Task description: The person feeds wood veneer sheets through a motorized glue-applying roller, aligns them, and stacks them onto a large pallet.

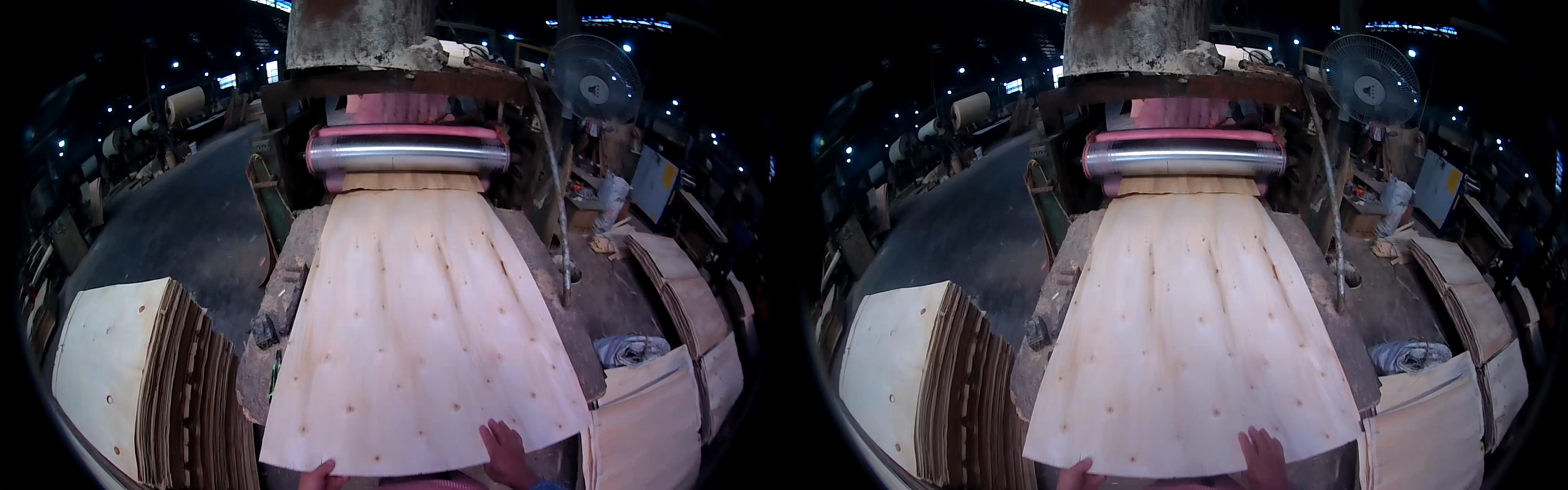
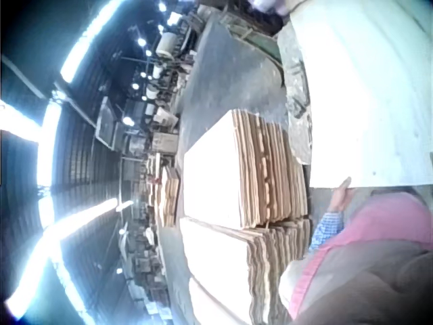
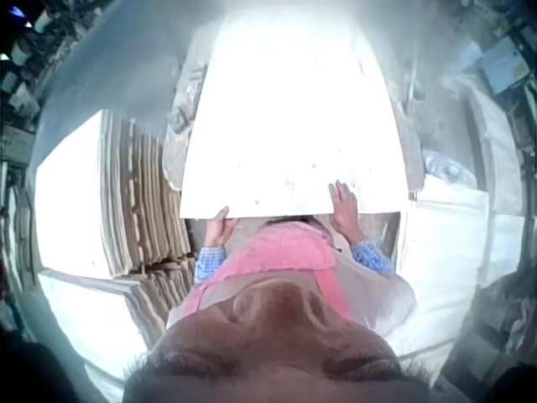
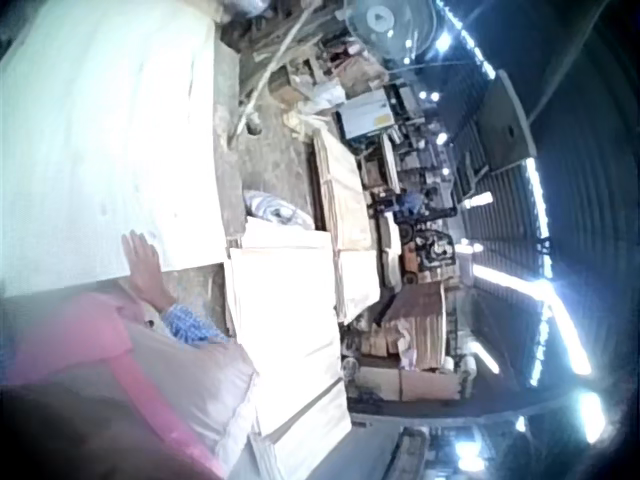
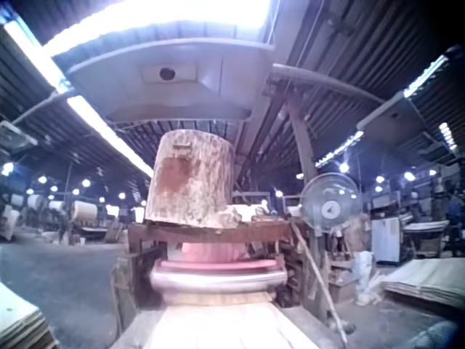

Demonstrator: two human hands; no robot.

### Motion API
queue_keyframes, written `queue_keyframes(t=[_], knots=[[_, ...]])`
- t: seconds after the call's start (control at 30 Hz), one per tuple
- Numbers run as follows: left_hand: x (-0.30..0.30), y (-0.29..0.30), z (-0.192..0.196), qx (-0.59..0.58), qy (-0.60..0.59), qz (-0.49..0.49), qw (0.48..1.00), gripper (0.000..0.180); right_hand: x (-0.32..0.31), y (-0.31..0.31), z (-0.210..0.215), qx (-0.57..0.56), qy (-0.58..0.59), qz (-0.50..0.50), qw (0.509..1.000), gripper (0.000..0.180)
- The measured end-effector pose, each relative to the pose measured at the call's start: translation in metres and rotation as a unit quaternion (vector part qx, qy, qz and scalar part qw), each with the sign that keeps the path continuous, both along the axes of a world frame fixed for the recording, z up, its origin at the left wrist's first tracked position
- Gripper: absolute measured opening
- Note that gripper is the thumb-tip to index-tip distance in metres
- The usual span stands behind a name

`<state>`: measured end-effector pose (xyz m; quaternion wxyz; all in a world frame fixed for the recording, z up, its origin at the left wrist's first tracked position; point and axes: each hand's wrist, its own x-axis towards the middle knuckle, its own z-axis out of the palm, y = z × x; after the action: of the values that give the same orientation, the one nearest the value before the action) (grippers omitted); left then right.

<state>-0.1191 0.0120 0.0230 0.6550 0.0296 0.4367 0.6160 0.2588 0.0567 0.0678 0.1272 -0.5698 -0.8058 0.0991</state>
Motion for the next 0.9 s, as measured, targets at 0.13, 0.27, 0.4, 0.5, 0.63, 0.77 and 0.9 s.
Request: queue_keyframes(t=[0.13,0.27,0.4,0.5,0.63,0.77,0.9], knots=[[-0.003,0.013,-0.028,-0.033,-0.024,0.025,0.999,0.039,-0.003,0.014,-0.011,-0.009,0.01,0.012,1.0,0.078],[-0.001,0.069,-0.002,0.025,-0.061,0.017,0.998,0.033,-0.004,0.075,-0.021,0.005,0.016,0.018,1.0,0.075],[-0.006,0.098,-0.001,-0.032,0.054,0.041,0.997,0.022,-0.006,0.13,-0.045,0.02,0.02,0.023,0.999,0.076],[-0.014,0.092,0.007,-0.109,0.266,0.102,0.952,0.023,-0.007,0.185,-0.066,0.031,0.005,0.02,0.999,0.073],[-0.082,0.068,-0.055,-0.108,0.45,0.119,0.878,0.018,-0.015,0.252,-0.082,0.03,0.002,0.016,0.999,0.072],[-0.103,0.052,-0.073,-0.11,0.465,0.077,0.875,0.017,-0.021,0.323,-0.107,0.051,0.008,0.004,0.999,0.068],[-0.096,0.06,-0.061,-0.163,0.516,0.053,0.839,0.018,-0.024,0.388,-0.098,0.062,-0.012,-0.03,0.998,0.062]])
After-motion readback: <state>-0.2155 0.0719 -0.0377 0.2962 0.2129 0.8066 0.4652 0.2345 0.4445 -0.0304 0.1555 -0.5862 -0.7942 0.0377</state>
